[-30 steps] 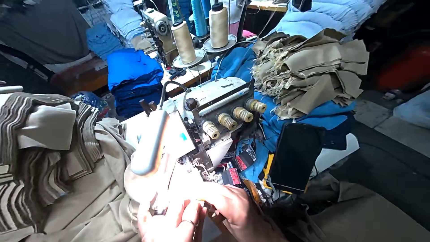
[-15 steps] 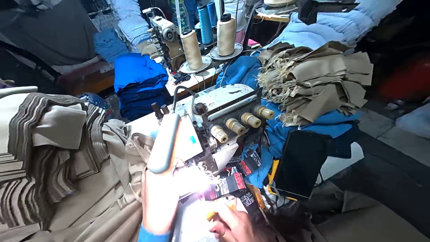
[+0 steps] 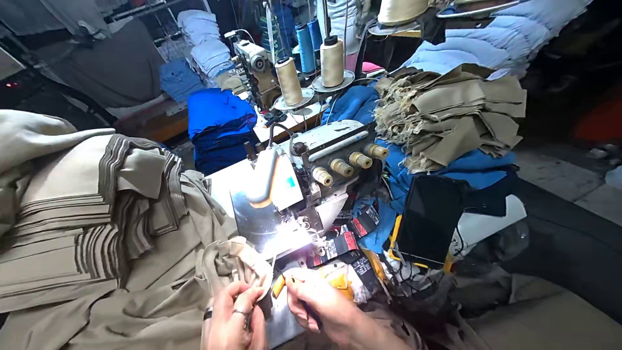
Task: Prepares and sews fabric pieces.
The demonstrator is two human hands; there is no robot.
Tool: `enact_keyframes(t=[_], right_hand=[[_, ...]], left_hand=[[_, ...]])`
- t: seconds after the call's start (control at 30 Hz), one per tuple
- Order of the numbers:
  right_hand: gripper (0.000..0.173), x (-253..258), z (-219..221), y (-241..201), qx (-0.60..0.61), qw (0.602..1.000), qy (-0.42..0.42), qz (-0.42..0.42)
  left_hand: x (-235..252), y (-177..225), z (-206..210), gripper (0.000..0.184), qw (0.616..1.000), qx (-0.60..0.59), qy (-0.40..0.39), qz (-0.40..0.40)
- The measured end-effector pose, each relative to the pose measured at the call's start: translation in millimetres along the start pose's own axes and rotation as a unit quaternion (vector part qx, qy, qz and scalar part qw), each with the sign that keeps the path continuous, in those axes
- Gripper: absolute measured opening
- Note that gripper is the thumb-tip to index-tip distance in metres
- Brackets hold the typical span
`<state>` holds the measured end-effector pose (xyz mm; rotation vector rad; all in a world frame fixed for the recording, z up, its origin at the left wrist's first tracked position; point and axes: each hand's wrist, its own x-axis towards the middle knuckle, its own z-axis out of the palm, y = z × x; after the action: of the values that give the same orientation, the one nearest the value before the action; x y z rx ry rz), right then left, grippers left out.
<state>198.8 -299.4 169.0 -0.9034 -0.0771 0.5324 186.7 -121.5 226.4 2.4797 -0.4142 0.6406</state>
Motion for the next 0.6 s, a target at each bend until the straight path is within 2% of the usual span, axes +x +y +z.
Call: enact_keyframes(t=[0.13,0.2,0.3,0.33,0.5,0.6], right_hand=[[0.024,10.1,13.0,-10.0,0.045,0.998,0.024,0.045],[0.027,5.0,16.5,-15.4,0.035,0.999,0.032,0.011],[0.021,-12.0,17.9,-26.9,-0.005,0.997,0.011,-0.082],[0.023,-17.3,16.9,-29.2,-0.009,0.996,0.005,-0.084],[0.029,-8.9,2.3,-9.8,0.006,0.998,0.005,0.07],[0.031,3.1,12.4,-9.7,0.023,0.996,0.013,0.091]], left_hand=[[-6.8,-3.0,-0.3,0.02,1.0,-0.011,0.008,0.011],[-10.1,-4.2,-2.6,0.021,1.0,-0.022,0.002,0.007],[-15.0,-13.7,-6.2,0.023,0.998,-0.055,-0.005,-0.001],[-17.0,-17.6,-7.0,0.023,0.998,-0.063,-0.004,-0.001],[-15.6,-11.9,-12.3,0.024,0.998,-0.069,-0.011,-0.003],[-16.9,-7.7,-11.1,0.025,0.998,-0.065,-0.007,-0.001]])
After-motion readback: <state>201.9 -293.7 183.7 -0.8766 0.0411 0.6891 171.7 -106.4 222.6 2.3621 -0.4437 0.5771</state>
